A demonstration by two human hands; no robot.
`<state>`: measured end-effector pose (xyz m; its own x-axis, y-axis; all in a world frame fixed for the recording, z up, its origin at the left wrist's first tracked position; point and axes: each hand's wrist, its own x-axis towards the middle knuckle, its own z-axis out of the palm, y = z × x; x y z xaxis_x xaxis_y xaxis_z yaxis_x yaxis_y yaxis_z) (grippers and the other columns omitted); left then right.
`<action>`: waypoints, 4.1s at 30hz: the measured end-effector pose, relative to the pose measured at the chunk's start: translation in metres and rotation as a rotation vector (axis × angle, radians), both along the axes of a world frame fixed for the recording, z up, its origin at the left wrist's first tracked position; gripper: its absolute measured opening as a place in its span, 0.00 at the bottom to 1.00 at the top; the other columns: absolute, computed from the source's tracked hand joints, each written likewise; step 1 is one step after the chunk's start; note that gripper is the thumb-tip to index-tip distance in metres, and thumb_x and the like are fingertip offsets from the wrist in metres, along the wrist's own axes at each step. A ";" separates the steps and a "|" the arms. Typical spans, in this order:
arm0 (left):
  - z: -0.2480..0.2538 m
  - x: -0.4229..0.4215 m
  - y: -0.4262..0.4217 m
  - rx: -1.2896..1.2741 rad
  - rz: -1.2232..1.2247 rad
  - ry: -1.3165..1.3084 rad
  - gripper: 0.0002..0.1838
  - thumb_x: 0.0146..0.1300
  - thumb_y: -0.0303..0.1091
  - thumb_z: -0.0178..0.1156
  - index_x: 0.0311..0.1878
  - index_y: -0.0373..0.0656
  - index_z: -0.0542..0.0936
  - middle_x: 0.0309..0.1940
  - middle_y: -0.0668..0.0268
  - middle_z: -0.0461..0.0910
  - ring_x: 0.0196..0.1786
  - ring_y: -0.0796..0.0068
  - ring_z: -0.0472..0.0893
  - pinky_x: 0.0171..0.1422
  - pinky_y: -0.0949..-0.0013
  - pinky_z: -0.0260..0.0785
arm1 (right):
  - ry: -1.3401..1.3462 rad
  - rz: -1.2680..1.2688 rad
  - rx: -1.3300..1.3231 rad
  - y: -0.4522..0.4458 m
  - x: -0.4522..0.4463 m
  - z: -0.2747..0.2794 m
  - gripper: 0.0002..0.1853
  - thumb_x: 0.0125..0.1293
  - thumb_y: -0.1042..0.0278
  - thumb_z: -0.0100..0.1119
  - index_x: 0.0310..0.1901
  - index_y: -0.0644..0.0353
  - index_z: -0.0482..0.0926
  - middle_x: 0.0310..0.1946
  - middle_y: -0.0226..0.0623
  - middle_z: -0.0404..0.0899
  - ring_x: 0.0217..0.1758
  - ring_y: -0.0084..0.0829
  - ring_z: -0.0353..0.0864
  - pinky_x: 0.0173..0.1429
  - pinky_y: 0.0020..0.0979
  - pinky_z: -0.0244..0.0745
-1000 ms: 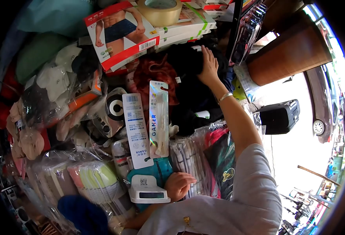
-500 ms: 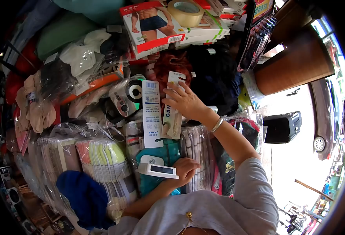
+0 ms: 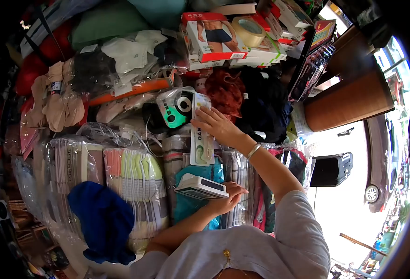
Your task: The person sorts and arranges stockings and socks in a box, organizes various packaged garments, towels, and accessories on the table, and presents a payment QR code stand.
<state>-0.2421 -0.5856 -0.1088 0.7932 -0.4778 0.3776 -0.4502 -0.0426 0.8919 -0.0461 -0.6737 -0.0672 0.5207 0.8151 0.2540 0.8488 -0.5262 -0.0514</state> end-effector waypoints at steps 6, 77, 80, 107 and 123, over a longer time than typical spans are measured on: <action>0.001 -0.001 0.000 -0.001 0.025 -0.020 0.09 0.55 0.21 0.56 0.38 0.45 0.77 0.27 0.64 0.76 0.34 0.62 0.76 0.41 0.62 0.68 | 0.933 -0.819 0.531 0.015 -0.031 0.027 0.39 0.58 0.58 0.62 0.67 0.59 0.54 0.61 0.52 0.65 0.62 0.50 0.68 0.60 0.39 0.68; 0.074 -0.070 0.047 0.418 0.048 -0.193 0.14 0.55 0.26 0.61 0.47 0.41 0.79 0.50 0.59 0.78 0.57 0.56 0.75 0.62 0.58 0.65 | 0.372 -0.732 0.554 -0.074 -0.307 0.037 0.34 0.45 0.60 0.70 0.58 0.52 0.71 0.59 0.48 0.65 0.52 0.46 0.73 0.50 0.41 0.74; 0.069 -0.066 0.066 0.377 0.133 -0.135 0.12 0.56 0.26 0.61 0.45 0.40 0.79 0.49 0.58 0.78 0.55 0.56 0.76 0.61 0.58 0.66 | 0.380 -0.690 0.286 -0.054 -0.304 0.022 0.37 0.45 0.55 0.70 0.59 0.50 0.69 0.59 0.45 0.64 0.49 0.45 0.75 0.48 0.41 0.75; 0.037 -0.046 0.091 0.411 0.159 -0.204 0.13 0.49 0.24 0.63 0.40 0.47 0.79 0.41 0.68 0.80 0.47 0.66 0.79 0.49 0.62 0.68 | 0.246 -0.850 0.612 -0.090 0.054 -0.030 0.10 0.57 0.67 0.58 0.42 0.53 0.80 0.37 0.34 0.78 0.40 0.32 0.76 0.46 0.32 0.70; 0.034 -0.046 0.088 0.387 0.187 -0.173 0.12 0.50 0.24 0.62 0.39 0.47 0.80 0.39 0.68 0.80 0.46 0.67 0.79 0.48 0.63 0.69 | 0.295 -0.529 1.536 -0.137 -0.018 0.166 0.06 0.59 0.75 0.49 0.38 0.62 0.73 0.28 0.36 0.74 0.28 0.24 0.73 0.32 0.24 0.71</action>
<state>-0.2881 -0.4979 -0.0753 0.8204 -0.4642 0.3339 -0.5436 -0.4519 0.7073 -0.0641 -0.8105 0.0984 0.8149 -0.3615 0.4531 0.4706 -0.0436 -0.8812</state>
